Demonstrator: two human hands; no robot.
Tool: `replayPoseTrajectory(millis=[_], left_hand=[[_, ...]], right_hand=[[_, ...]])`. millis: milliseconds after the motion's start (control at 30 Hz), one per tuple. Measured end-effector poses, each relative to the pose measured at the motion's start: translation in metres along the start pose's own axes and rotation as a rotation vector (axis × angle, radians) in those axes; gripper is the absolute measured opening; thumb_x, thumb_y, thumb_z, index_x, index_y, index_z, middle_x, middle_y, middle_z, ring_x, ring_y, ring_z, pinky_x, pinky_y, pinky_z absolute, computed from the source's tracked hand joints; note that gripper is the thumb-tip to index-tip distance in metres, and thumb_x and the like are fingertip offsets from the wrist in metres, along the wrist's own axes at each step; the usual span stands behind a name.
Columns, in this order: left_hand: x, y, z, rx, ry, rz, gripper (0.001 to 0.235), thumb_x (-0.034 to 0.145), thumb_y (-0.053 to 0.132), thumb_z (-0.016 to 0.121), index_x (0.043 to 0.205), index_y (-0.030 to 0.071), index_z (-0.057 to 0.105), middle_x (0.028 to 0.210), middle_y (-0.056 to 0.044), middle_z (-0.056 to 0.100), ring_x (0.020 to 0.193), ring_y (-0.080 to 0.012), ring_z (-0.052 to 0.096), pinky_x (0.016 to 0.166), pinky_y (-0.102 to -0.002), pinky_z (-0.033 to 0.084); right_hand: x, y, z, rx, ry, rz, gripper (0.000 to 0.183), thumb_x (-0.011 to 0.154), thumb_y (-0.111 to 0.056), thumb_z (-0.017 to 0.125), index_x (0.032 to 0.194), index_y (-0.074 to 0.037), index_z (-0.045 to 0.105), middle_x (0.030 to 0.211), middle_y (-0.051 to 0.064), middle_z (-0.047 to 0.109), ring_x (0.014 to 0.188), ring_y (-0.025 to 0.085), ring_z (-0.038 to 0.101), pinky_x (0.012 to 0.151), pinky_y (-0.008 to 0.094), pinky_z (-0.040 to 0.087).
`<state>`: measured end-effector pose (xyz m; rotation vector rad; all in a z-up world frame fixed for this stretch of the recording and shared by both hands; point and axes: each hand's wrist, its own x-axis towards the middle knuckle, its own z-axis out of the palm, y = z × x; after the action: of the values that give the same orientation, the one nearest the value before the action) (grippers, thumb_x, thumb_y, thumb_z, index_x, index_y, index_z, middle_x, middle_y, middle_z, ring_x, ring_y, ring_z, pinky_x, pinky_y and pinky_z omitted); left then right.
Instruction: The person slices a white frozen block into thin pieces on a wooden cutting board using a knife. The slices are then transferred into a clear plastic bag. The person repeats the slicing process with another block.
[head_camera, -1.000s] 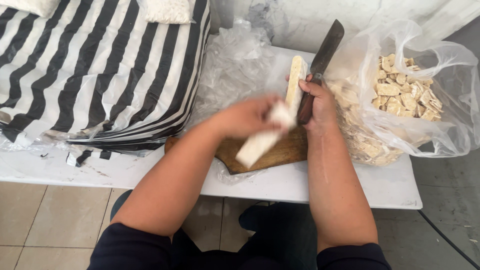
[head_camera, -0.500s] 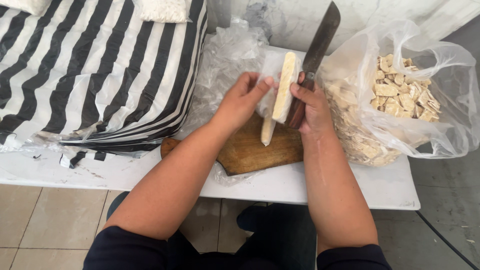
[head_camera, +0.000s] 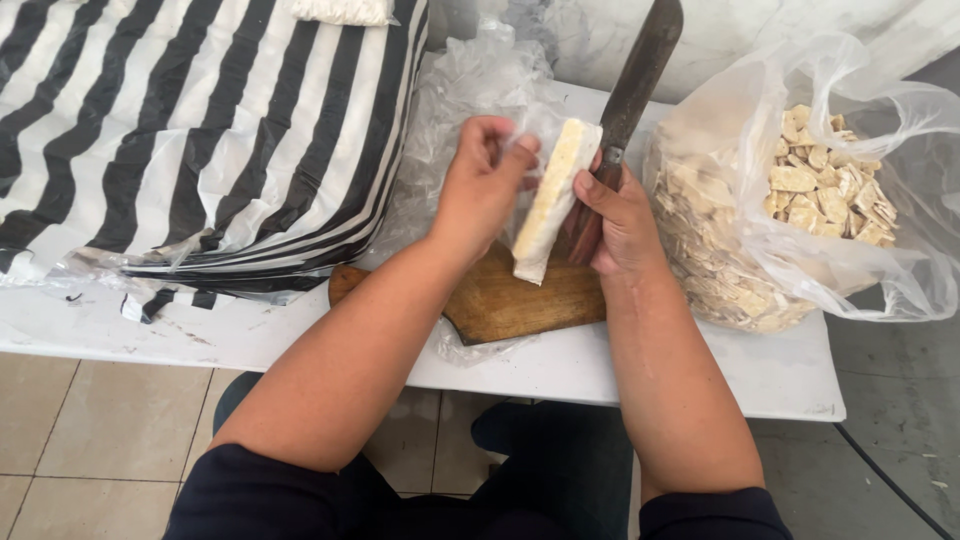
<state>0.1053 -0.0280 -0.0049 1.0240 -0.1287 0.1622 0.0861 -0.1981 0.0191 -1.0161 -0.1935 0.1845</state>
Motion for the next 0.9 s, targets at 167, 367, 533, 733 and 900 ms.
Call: replayPoseTrajectory(millis=[167,367,533,733,900], left_hand=[[-0.013,0.018,-0.001,0.680,0.128,0.482,0.019,0.095,0.013,0.079,0.107,0.008,0.065,0.116,-0.012,0.056,0.102,-0.0229,0.058,0.095,-0.035,0.054],[-0.019,0.036,0.006,0.802,-0.238,0.237,0.081,0.071,0.035,0.095,0.134,0.004,0.056,0.128,-0.015,0.058,0.109,-0.0266,0.063,0.085,-0.036,0.057],[-0.017,0.039,0.008,0.712,-0.224,0.231,0.060,0.085,0.026,0.083,0.133,0.001,0.056,0.114,-0.014,0.073,0.103,-0.0240,0.075,0.088,-0.035,0.061],[-0.017,0.039,0.001,0.531,-0.361,0.093,0.042,0.089,0.017,0.071,0.126,0.001,0.059,0.105,-0.015,0.076,0.097,-0.0222,0.077,0.085,-0.034,0.062],[-0.017,0.042,0.003,0.655,-0.405,0.101,0.041,0.088,0.023,0.074,0.119,0.003,0.056,0.101,-0.012,0.076,0.093,-0.0204,0.077,0.082,-0.034,0.061]], right_hand=[[0.000,0.004,-0.003,0.009,0.029,-0.041,0.037,0.088,-0.011,0.083,0.116,-0.007,0.059,0.107,0.006,0.067,0.100,0.017,0.068,0.090,0.032,0.059],[0.005,0.013,-0.012,-0.052,0.092,-0.163,0.024,0.099,-0.007,0.079,0.104,-0.011,0.056,0.099,0.000,0.061,0.094,0.013,0.063,0.084,0.029,0.055],[0.002,0.007,-0.002,-0.116,0.116,-0.055,0.015,0.102,-0.017,0.071,0.109,-0.009,0.060,0.098,0.000,0.063,0.088,0.013,0.063,0.080,0.030,0.058],[0.004,-0.004,0.005,-0.309,0.169,-0.103,0.035,0.098,-0.014,0.068,0.133,-0.013,0.062,0.118,0.000,0.074,0.072,0.010,0.061,0.061,0.023,0.052],[0.004,0.003,-0.001,-0.270,0.172,0.001,0.022,0.099,-0.004,0.065,0.121,-0.002,0.067,0.088,0.006,0.069,0.062,0.011,0.062,0.051,0.024,0.050]])
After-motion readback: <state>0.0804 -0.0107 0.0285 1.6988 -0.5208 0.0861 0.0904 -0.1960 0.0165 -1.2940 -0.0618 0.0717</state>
